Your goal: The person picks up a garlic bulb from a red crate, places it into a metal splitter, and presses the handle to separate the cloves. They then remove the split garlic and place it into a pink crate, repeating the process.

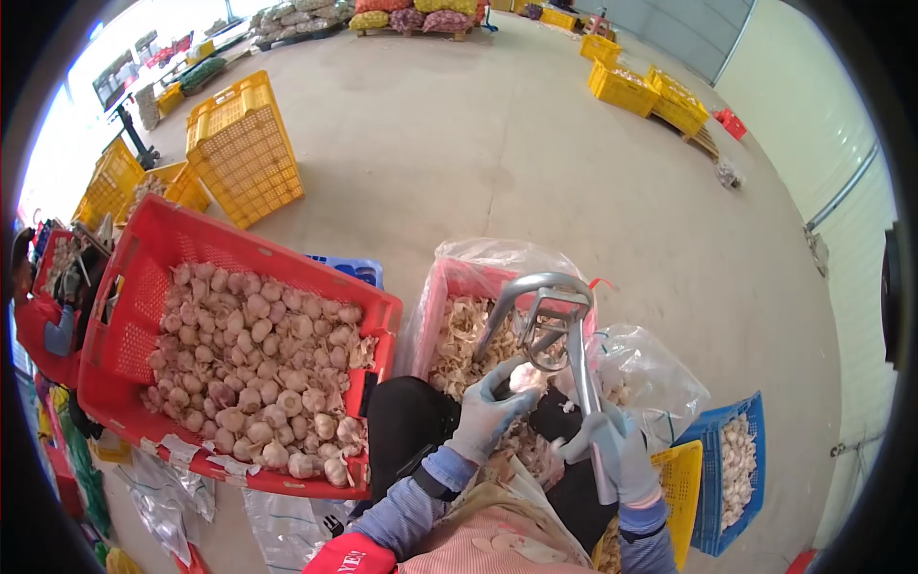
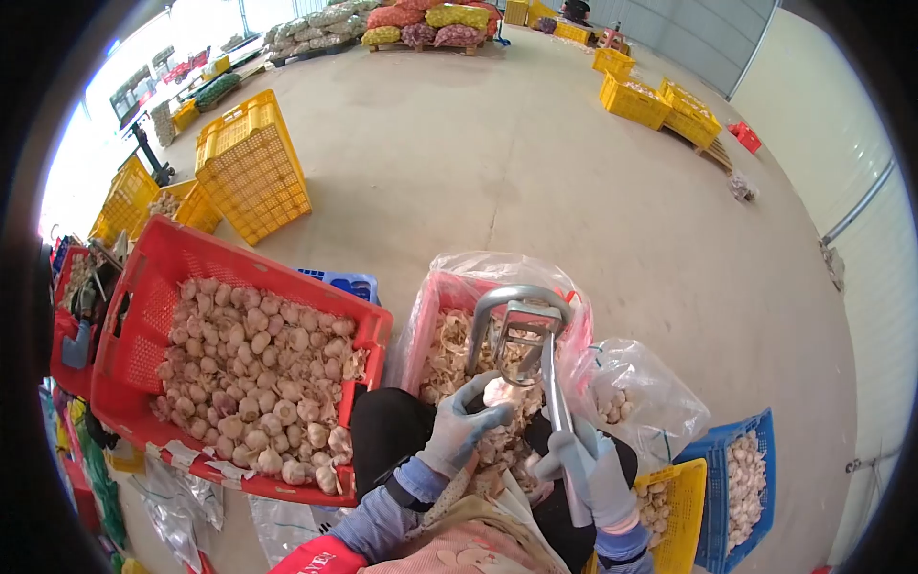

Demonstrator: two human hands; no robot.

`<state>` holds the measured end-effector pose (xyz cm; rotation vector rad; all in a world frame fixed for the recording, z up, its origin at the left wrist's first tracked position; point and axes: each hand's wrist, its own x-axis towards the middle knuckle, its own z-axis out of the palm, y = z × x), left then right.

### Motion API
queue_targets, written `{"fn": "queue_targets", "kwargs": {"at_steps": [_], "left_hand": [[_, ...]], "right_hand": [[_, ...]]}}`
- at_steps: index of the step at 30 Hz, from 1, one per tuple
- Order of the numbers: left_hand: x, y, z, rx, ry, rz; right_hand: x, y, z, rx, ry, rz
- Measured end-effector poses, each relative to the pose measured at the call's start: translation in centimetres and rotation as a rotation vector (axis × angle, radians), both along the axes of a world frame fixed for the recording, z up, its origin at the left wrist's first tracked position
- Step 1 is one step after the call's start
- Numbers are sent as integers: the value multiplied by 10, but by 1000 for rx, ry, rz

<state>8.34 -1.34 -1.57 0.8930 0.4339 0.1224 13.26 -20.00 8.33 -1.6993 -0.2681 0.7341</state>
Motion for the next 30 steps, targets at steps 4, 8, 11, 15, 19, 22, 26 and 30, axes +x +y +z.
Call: {"fn": "queue_targets", "kwargs": {"at_steps": [4, 8, 11, 15, 19, 22, 26, 30], "left_hand": [[7, 1, -24, -28, 36, -14], [-6, 4, -6, -177, 139, -41], [-28, -4, 12, -126, -37, -154], [4, -42, 57, 506, -232, -327], [39, -79, 68, 683, -288, -261], [28, -65, 68, 542, -256, -226], [-31, 13, 48, 432, -121, 26], [-84, 138, 28, 560, 72, 518]], "right_hand": [[6, 6, -94, -276, -215, -64], [18, 8, -138, -349, -551, -73], [11, 20, -107, -393, -535, -145], [16, -3, -177, -332, -660, 41], [14, 2, -232, 162, -568, -366], [17, 4, -194, -154, -514, -222], [11, 13, -114, -565, -700, 49], [14, 12, -135, -472, -498, -112]]}}
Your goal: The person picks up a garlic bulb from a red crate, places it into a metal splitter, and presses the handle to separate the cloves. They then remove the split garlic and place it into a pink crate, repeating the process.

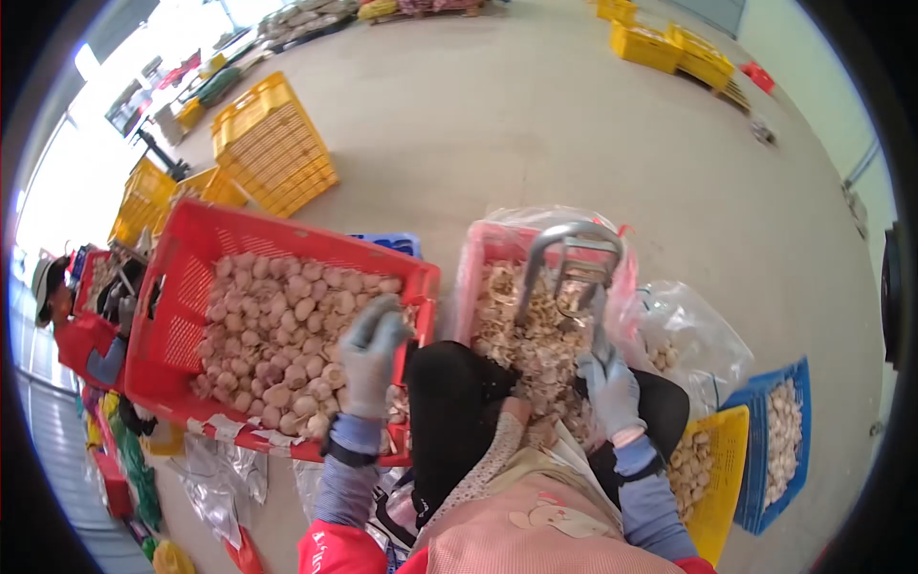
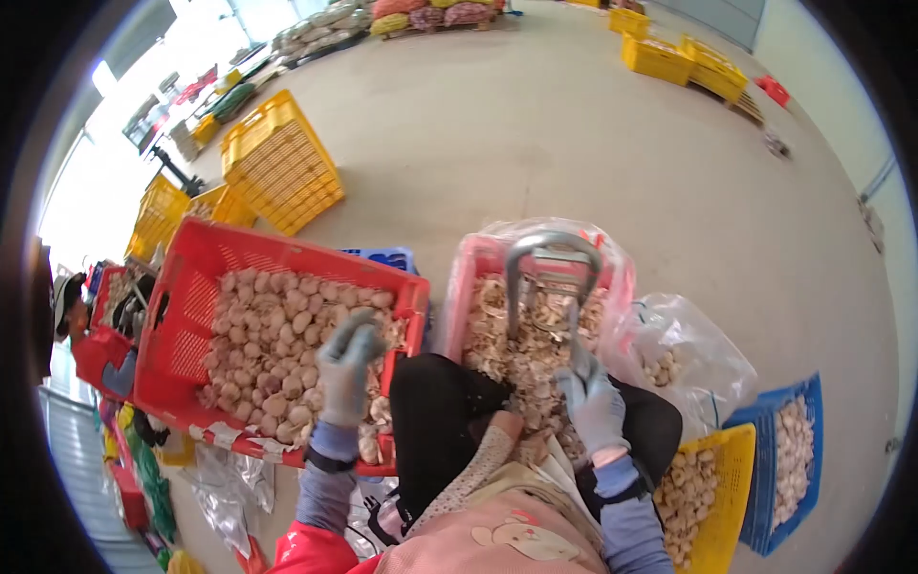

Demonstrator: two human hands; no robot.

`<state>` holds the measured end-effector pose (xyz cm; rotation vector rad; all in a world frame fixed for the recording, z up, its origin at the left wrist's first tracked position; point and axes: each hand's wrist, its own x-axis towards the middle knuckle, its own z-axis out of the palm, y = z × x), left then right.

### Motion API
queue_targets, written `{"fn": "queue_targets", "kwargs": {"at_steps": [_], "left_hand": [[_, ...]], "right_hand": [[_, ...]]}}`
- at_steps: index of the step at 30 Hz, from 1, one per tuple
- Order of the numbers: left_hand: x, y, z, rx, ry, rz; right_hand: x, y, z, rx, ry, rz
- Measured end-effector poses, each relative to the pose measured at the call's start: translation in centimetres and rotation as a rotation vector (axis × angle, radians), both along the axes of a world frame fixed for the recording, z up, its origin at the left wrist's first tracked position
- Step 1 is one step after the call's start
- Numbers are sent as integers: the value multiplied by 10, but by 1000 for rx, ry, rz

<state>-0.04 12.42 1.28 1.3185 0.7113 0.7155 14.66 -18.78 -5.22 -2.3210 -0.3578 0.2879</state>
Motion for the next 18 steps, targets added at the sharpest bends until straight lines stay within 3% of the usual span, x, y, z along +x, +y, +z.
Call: {"fn": "queue_targets", "kwargs": {"at_steps": [2, 4, 8, 10, 11, 13, 16, 18], "left_hand": [[-19, 66, -18, 14, 83, 261], [-35, 133, -63, 89, 224, 388], [-28, 196, -129, 521, 667, 218], [-9, 193, -135, 804, 807, 104], [-1, 190, -138, 788, 1092, -52], [4, 177, -142, 865, 1228, -88], [10, 172, -144, 811, 1339, -95], [4, 168, -138, 745, 1257, -15]], "right_hand": [[1, 0, 7, -14, 27, 13], [-1, 0, 4, -61, -57, 19], [2, -6, -7, 35, 69, -21], [1, 0, 9, -46, 93, -33], [0, 0, 9, -52, 104, -43], [2, -4, 6, -89, 82, -26], [1, -4, 6, -61, 97, -35], [0, 1, 13, -10, 129, -40]]}}
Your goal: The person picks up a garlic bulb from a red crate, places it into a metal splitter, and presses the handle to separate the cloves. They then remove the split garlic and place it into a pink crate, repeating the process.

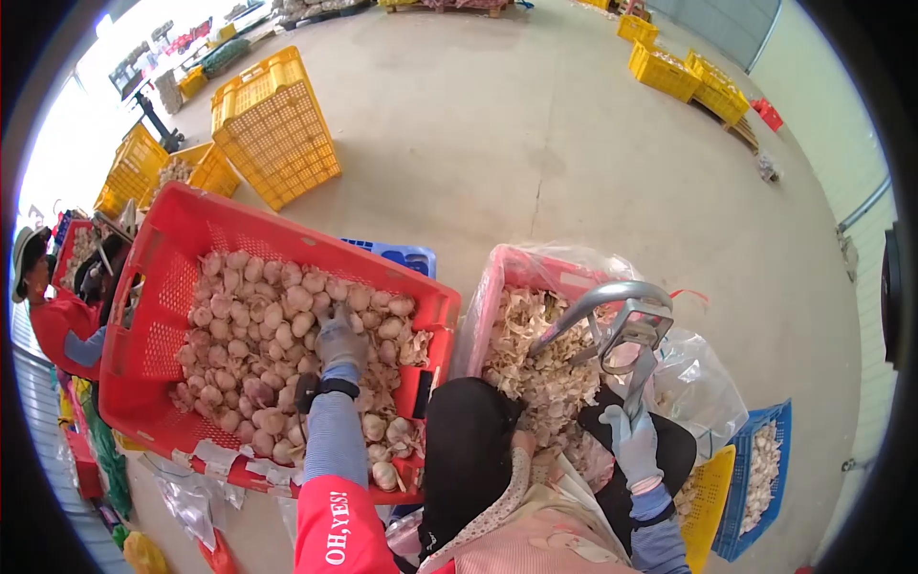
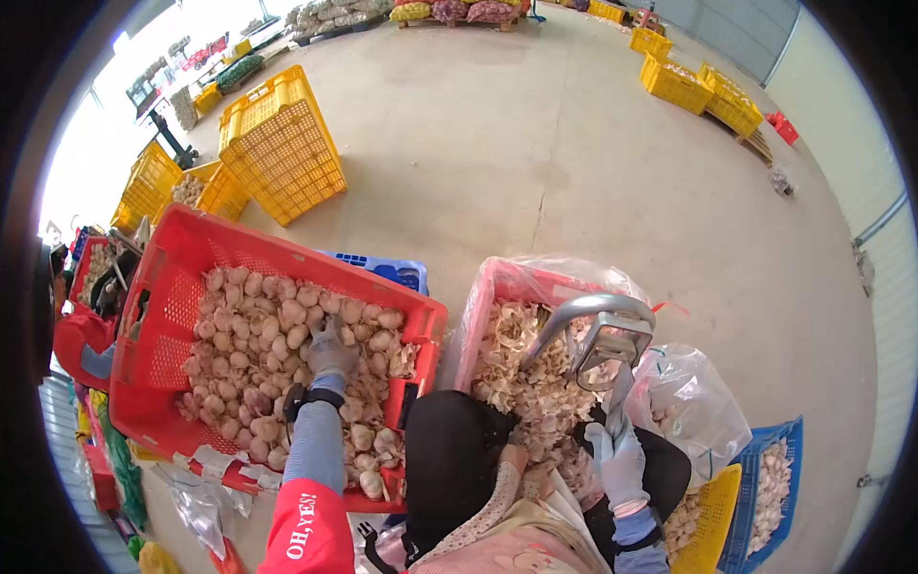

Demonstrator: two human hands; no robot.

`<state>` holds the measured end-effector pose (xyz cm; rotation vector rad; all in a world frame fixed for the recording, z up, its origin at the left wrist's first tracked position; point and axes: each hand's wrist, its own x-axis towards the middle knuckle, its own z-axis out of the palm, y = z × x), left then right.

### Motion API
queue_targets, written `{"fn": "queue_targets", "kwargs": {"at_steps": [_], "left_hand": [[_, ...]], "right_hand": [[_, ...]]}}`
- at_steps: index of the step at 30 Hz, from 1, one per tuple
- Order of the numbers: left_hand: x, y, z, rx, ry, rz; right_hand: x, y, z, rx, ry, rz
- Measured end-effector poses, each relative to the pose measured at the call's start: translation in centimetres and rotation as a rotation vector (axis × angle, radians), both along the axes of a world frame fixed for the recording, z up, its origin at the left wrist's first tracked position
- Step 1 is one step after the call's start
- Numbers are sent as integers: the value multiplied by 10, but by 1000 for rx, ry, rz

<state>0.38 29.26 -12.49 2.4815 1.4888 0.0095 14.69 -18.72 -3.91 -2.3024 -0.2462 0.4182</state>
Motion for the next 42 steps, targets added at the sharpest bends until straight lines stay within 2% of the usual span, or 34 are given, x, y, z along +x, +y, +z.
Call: {"fn": "queue_targets", "kwargs": {"at_steps": [1, 4, 5, 6, 8, 9, 11, 12, 13, 14, 16, 17, 20, 21, 23, 24, 26, 29, 32, 33, 36, 37, 40, 41, 42], "left_hand": [[-1, -3, 11, -64, 18, 19], [-20, -8, -5, -39, -217, 71], [-33, 7, -37, -318, -605, 99], [-34, -4, -26, -504, -812, 129], [-30, -43, 29, -875, -1223, 188], [-25, -62, 50, -990, -1341, 156], [-19, -94, 84, -1204, -1382, -88], [-11, -121, 110, -1295, -1451, -103], [-6, -139, 115, -1381, -1486, -151], [2, -163, 125, -1402, -1452, -71], [12, -197, 132, -1458, -1355, -225], [17, -216, 138, -1468, -1328, -232], [33, -255, 135, -1532, -1217, -226], [38, -263, 130, -1536, -1158, -237], [54, -278, 116, -1533, -1165, -281], [60, -277, 117, -1380, -999, -326], [74, -281, 105, -1591, -1061, -200], [92, -279, 91, -1537, -941, -159], [99, -285, 97, -1540, -998, -127], [100, -288, 90, -1556, -1014, -100], [100, -289, 80, -1608, -945, -54], [97, -289, 78, -1622, -898, -95], [78, -290, 84, -1944, -974, -99], [68, -293, 93, -1989, -975, -76], [60, -296, 97, -2069, -1016, -136]], "right_hand": [[-1, 2, 3, 29, 18, -5], [0, 1, -1, 9, -32, 20], [0, 0, -6, 51, -51, 15], [0, -3, -10, 31, -61, 18], [2, -6, -16, -1, -85, 29], [2, -6, -19, 28, -94, 21], [4, -7, -32, 51, -82, 11], [4, -8, -30, 59, -77, 1], [5, -11, -24, -40, 19, 19], [3, -10, -9, 93, 122, 30], [-9, -12, 34, 354, 334, 57], [-14, -17, 64, 390, 446, 29], [-19, -35, 103, 812, 760, 46], [-24, -28, 126, 726, 705, -1], [-23, -29, 131, 724, 683, 17], [-22, -29, 134, 721, 673, 31], [-20, -28, 133, 679, 636, 59], [-23, -26, 111, 665, 619, 59], [-15, -27, 65, 461, 549, 77], [-11, -28, 19, 394, 387, 85], [-9, 5, 7, -252, -213, 52], [-9, 8, 18, -246, -151, 35], [-21, -4, 28, -103, -612, 145], [-31, -10, 45, -10, -620, 170], [-41, -12, 50, 89, -505, 145]]}}
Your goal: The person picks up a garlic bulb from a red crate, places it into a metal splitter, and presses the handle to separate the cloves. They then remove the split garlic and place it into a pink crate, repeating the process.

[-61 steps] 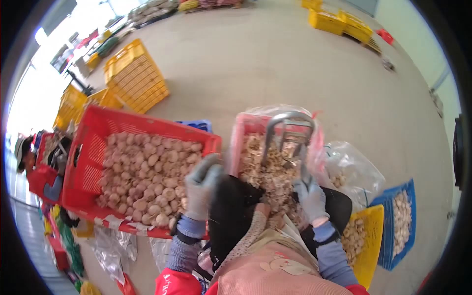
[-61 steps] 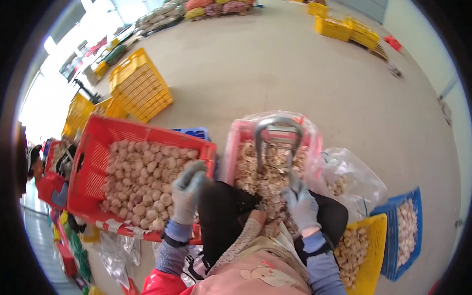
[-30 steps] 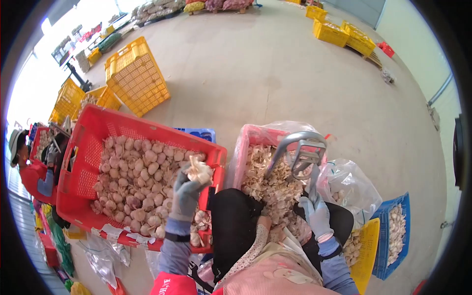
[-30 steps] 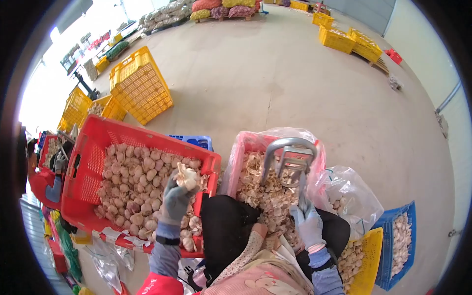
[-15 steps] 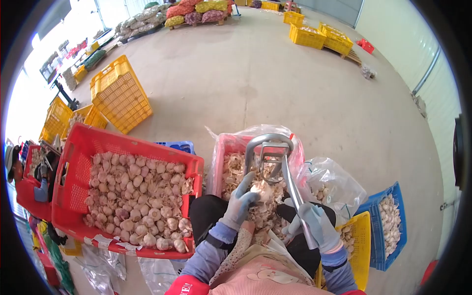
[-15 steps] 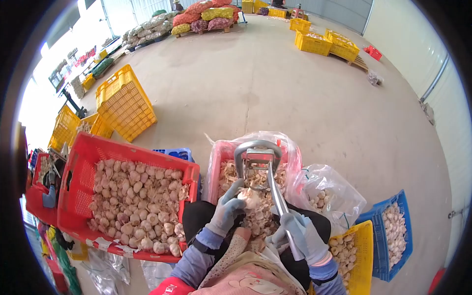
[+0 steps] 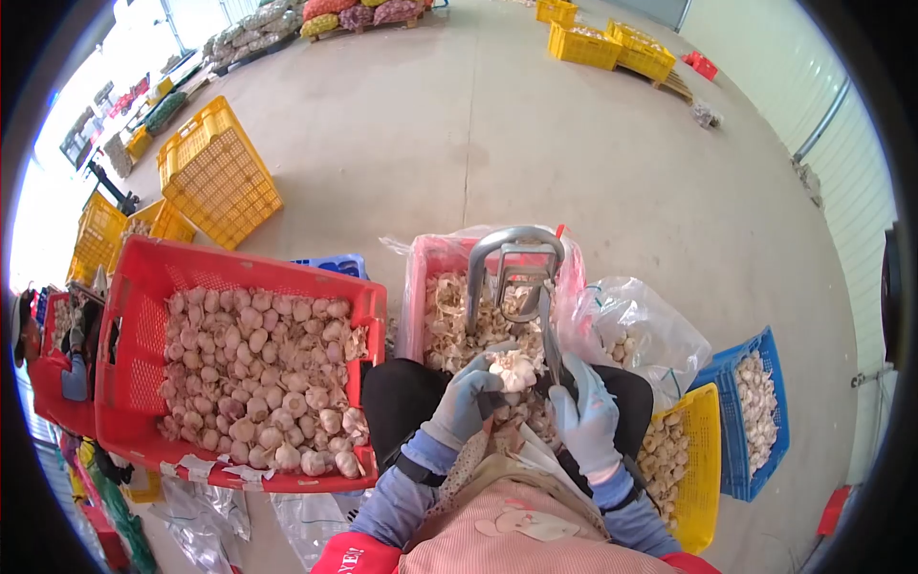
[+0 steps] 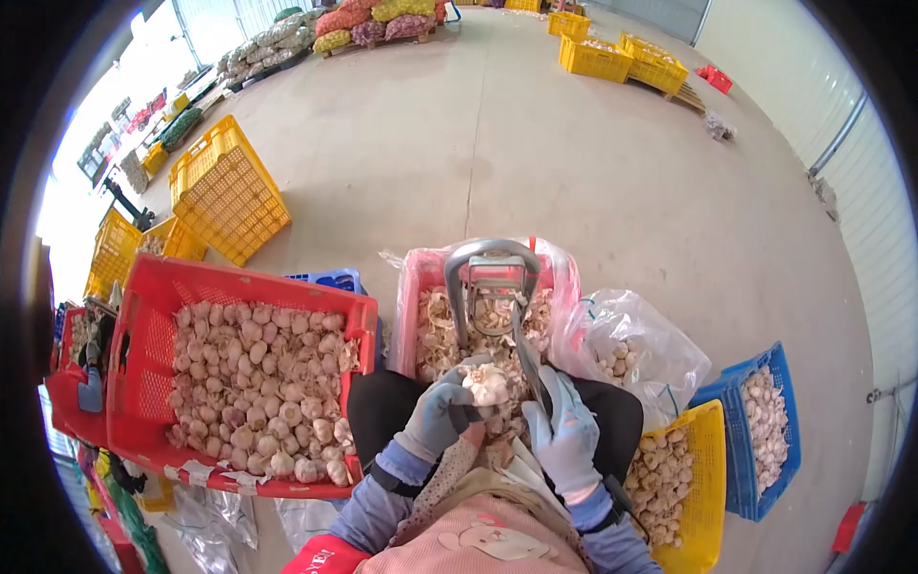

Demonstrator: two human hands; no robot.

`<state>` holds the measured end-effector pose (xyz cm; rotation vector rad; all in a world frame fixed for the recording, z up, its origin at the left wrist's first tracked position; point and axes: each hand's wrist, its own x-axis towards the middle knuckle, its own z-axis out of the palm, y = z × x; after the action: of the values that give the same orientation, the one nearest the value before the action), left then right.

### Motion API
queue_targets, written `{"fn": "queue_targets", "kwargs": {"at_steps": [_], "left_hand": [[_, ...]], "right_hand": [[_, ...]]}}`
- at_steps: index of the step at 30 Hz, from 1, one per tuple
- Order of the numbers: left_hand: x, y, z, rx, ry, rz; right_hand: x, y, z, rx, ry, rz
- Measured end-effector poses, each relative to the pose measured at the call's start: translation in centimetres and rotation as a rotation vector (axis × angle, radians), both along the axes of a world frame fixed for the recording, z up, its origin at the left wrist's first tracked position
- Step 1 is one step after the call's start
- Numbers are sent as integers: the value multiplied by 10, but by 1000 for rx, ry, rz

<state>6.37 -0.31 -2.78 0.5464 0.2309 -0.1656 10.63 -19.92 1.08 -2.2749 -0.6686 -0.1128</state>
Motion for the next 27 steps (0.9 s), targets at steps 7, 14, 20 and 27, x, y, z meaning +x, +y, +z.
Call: {"fn": "queue_targets", "kwargs": {"at_steps": [7, 14, 20, 27], "left_hand": [[-28, -33, 14, 580, -66, 9], [-34, -25, 1, 1013, -196, 241], [-38, -44, -13, 1085, -100, 299], [-32, -38, -16, 287, 234, 260]], "right_hand": [[-38, -1, 13, 534, 845, -54], [-42, -6, 9, 522, 820, -16], [-45, -10, -18, 392, 539, 34], [-34, -14, -7, 427, 580, -34]]}}
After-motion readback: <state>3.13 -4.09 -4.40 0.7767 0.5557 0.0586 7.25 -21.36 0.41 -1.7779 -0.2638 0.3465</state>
